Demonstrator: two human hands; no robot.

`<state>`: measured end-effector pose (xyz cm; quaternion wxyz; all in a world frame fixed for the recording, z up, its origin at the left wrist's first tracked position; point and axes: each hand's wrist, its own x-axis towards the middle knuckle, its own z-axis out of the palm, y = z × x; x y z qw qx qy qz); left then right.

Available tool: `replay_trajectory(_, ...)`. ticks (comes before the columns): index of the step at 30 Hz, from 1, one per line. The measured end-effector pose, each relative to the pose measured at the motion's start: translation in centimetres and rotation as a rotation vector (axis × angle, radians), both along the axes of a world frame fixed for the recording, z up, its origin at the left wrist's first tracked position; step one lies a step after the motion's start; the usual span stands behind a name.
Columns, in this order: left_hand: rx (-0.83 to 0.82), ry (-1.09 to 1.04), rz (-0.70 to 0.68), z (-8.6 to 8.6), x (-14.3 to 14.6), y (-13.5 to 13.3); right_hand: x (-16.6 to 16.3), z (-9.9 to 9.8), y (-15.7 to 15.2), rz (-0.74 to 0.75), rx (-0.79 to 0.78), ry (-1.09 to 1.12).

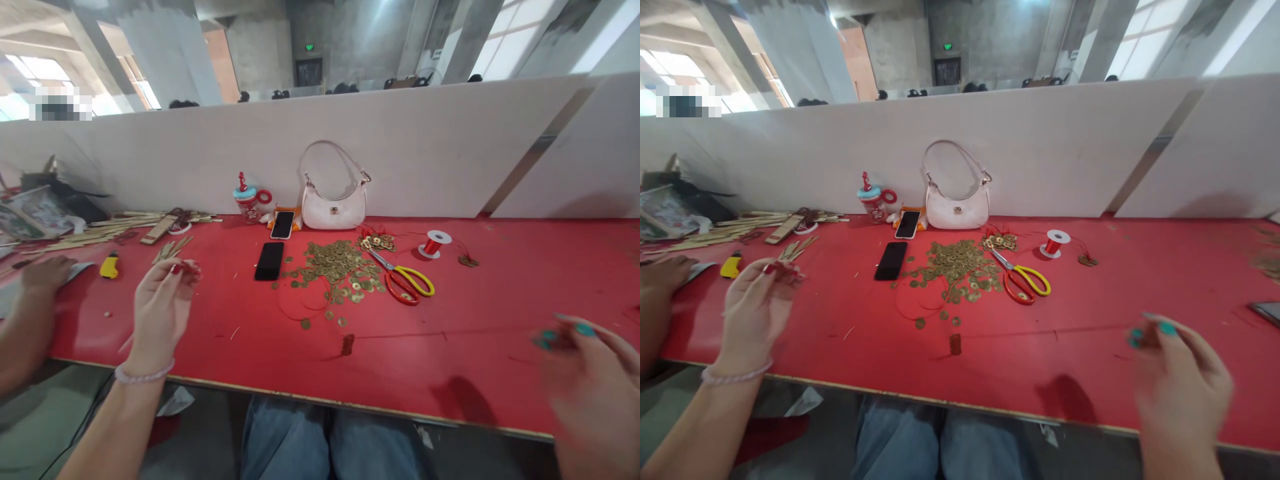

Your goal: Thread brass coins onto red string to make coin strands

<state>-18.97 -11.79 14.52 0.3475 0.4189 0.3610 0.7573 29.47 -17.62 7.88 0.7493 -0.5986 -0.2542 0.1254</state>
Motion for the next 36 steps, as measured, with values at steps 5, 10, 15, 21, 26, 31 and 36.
replay_trajectory(5, -0.113, -0.069, -0.092, -2.0, 2.2, 4.8, -3.7, 1.2, 7.2, 0.311, -0.081, 0.002)
replay_trajectory(10, -0.199, -0.06, -0.171, -3.4, 4.4, 7.8, -5.2, 0.0, 12.0, 0.522, 0.043, 0.08)
replay_trajectory(15, -0.178, -0.043, -0.208, -3.0, 5.6, 8.5, -4.8, 1.5, 13.1, 0.499, 0.231, 0.294)
replay_trajectory(21, -0.109, -0.009, -0.127, -2.8, 6.9, 9.0, -3.4, 3.0, 13.2, 0.458, 0.271, 0.29)
replay_trajectory(26, -0.118, 0.17, -0.155, -4.6, 9.4, 8.5, -5.7, 0.8, 14.0, 0.522, 0.153, 0.102)
replay_trajectory(31, -0.186, 0.421, -0.334, -6.9, 13.2, 7.0, -10.4, -2.5, 13.4, 0.783, -0.211, -0.227)
replay_trajectory(36, -0.105, 0.732, -0.434, -8.5, 15.9, 6.0, -13.5, -3.5, 12.3, 1.11, -0.164, -0.354)
